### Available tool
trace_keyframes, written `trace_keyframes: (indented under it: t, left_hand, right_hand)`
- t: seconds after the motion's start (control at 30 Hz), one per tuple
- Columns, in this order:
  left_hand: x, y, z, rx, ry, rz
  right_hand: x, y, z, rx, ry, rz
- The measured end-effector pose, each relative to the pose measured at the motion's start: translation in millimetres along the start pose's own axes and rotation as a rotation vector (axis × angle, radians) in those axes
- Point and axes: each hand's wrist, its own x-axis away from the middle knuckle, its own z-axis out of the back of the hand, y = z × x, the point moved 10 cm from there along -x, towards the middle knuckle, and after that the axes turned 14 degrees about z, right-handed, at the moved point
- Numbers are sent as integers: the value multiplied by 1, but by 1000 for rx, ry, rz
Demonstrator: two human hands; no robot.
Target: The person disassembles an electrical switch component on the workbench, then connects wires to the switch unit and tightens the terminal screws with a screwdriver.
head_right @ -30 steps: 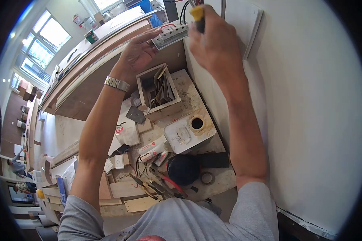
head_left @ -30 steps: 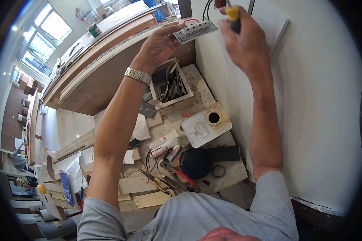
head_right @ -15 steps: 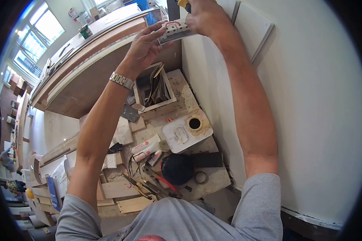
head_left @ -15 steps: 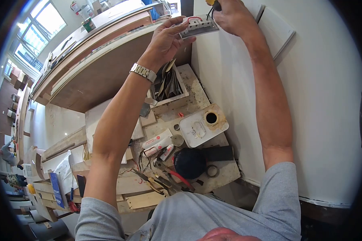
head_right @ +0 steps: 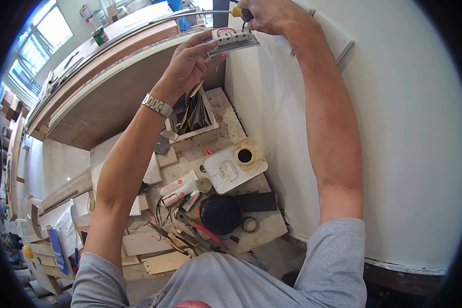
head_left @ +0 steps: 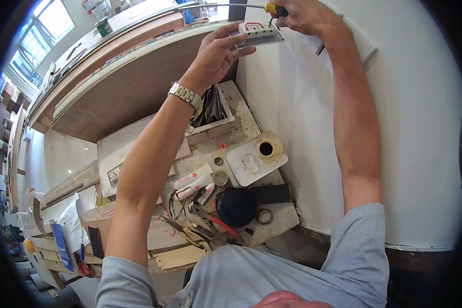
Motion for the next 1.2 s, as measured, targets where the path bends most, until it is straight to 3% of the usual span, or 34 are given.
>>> trace_keyframes:
  t: [0.1, 0.4, 0.53, 0.9, 1.07, 1.2]
  left_hand:
    - [2, -3, -2, 22, -32, -12]
    - [2, -17, -3, 34, -32, -41]
    - [1, -17, -4, 25, -41, -81]
    - [2, -17, -4, -163, 0, -211]
    - [6, -11, -15, -314, 55, -271]
    - [6, -10, -18, -355, 131, -300]
  right_hand:
    - [-5, 13, -8, 53, -1, -46]
    - [-11, 5, 2, 219, 83, 113]
    - [-12, 6, -2, 199, 8, 120]
    - [-16, 7, -3, 155, 17, 194]
    - [-11, 0, -1, 129, 154, 268]
    - [0, 3, 0, 156, 173, 51]
